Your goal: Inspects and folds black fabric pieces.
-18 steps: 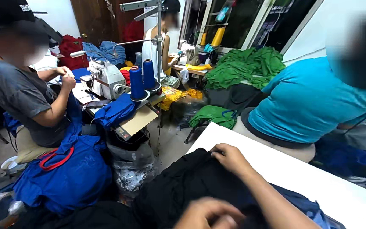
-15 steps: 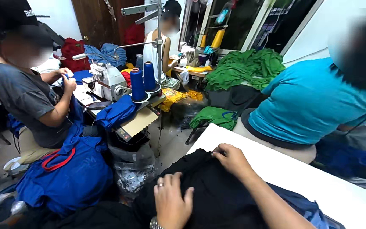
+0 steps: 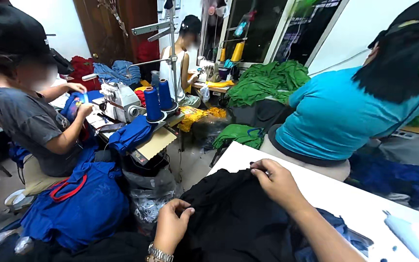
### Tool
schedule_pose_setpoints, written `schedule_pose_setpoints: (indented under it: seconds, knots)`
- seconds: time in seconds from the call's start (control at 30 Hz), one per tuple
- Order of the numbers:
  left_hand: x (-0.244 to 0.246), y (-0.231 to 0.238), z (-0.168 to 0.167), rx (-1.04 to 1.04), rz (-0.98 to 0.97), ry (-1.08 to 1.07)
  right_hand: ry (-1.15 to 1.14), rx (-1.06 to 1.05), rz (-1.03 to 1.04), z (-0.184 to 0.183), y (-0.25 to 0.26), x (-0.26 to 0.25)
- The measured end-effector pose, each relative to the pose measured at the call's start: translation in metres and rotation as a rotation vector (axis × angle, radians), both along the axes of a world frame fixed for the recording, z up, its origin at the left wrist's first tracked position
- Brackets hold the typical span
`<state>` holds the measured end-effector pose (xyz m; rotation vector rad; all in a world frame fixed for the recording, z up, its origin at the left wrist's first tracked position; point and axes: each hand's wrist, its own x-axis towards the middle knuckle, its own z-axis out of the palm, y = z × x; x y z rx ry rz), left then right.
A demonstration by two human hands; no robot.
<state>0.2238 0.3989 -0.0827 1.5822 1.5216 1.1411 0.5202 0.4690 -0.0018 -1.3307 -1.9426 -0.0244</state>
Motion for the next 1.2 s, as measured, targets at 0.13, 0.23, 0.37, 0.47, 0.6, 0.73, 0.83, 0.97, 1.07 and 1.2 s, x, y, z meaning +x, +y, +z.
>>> schedule_pose_setpoints:
  seconds: [0.13,0.23,0.37,0.47,0.6,0.73,0.83,0.97,1.07,1.2]
  knots:
    - [-0.005,-0.002,0.001,0.114,-0.004,-0.049,0.022,0.091,-0.033,0.013,-0.017,0.008]
    - [-0.002,-0.006,0.009,0.185,0.023,0.052,0.005,0.141,-0.032,0.022,-0.032,0.009]
    - [0.004,-0.012,0.027,0.123,0.066,0.097,-0.122,0.172,-0.015,0.024,-0.045,0.020]
    - [0.015,-0.022,0.034,0.054,0.079,0.019,-0.190,0.179,0.003,0.019,-0.053,0.027]
    - [0.031,-0.033,0.030,0.020,0.059,-0.130,-0.120,0.168,-0.028,0.021,-0.071,0.028]
    - [0.031,-0.036,0.027,0.083,0.015,-0.068,-0.024,0.148,-0.086,0.019,-0.084,0.031]
    - [0.026,-0.038,0.028,0.154,-0.021,0.063,0.031,0.150,-0.112,0.016,-0.091,0.032]
    - [0.024,-0.042,0.033,0.247,0.012,0.236,0.111,0.178,-0.119,0.012,-0.100,0.037]
    - [0.026,-0.046,0.037,0.264,0.033,0.198,0.172,0.193,-0.069,0.008,-0.109,0.043]
    - [0.034,-0.054,0.039,0.321,-0.184,-0.168,0.386,0.192,0.109,0.002,-0.124,0.060]
